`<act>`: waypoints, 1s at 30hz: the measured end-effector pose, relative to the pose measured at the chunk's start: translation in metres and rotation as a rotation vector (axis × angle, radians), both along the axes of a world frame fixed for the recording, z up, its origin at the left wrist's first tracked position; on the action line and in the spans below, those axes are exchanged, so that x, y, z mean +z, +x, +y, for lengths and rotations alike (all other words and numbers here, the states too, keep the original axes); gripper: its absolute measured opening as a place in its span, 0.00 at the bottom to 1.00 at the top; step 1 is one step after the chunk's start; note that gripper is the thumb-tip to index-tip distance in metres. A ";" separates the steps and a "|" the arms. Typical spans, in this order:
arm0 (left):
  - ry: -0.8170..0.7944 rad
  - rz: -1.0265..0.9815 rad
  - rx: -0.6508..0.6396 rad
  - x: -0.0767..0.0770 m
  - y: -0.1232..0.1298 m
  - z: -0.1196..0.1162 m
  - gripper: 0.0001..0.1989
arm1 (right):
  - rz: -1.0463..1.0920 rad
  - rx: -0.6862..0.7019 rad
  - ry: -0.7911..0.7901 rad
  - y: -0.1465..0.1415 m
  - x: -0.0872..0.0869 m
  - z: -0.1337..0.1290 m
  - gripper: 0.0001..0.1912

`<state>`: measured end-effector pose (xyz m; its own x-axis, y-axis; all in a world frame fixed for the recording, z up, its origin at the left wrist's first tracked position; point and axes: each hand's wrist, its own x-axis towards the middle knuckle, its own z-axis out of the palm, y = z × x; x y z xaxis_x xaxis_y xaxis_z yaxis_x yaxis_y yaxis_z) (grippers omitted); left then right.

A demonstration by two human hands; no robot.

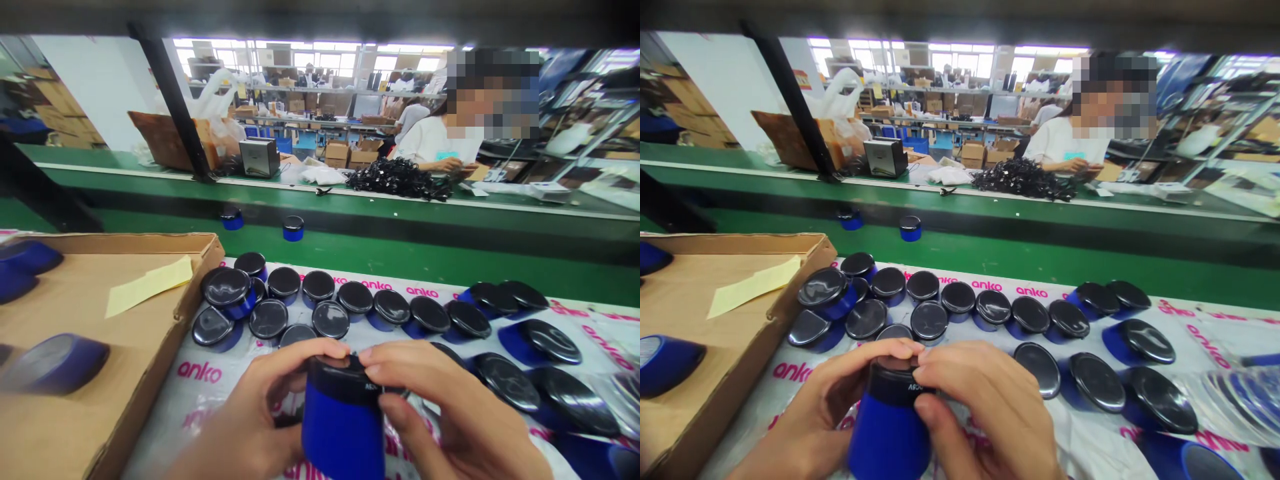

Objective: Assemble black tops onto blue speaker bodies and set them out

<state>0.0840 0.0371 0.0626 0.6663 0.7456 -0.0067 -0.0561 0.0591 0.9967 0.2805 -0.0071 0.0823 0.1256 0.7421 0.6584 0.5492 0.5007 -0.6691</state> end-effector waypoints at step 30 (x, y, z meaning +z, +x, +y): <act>0.036 0.141 0.088 0.003 -0.001 0.000 0.29 | -0.466 0.115 0.076 0.021 -0.001 0.003 0.08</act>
